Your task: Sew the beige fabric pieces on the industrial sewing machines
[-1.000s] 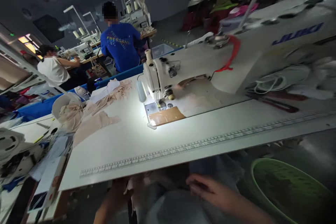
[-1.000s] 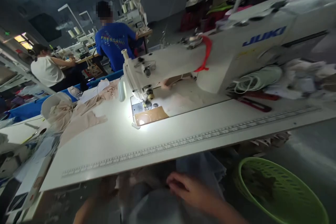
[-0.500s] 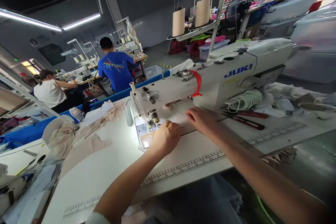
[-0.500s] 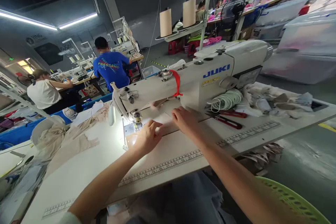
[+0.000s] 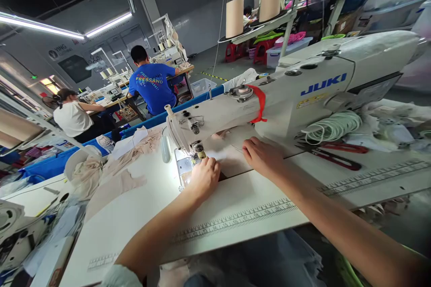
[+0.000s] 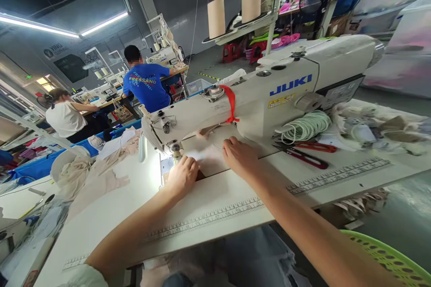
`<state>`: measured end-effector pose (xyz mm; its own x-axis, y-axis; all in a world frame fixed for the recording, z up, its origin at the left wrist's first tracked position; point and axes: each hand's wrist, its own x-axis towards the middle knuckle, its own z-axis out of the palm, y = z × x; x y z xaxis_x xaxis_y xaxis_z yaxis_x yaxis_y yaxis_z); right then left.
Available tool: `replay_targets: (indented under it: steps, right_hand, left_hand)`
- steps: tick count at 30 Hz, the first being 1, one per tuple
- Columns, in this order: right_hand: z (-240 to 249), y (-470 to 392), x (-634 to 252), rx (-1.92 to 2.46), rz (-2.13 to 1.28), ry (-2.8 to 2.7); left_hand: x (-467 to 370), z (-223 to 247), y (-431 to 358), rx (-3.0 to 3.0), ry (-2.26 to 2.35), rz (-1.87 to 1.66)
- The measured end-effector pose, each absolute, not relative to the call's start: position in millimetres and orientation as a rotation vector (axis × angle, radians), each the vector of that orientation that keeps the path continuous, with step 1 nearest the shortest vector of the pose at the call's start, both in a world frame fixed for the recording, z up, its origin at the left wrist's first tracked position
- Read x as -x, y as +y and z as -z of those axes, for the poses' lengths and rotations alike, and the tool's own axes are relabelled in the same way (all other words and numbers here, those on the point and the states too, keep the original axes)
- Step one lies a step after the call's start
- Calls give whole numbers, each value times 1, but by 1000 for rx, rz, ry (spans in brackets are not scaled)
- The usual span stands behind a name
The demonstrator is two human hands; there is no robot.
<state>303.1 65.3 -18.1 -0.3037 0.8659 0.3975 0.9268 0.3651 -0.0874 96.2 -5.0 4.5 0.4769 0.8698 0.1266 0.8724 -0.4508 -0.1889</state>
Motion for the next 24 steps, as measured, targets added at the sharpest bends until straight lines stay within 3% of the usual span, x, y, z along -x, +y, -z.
replay_targets:
  steps: [6, 24]
  right_hand:
    - [18, 63, -299, 1561, 280, -2243]
    - [17, 61, -300, 1522, 356, -2272]
  left_hand:
    - [-96, -1, -6, 2505, -1671, 245]
    - [-101, -11, -6, 2579, -1622, 34]
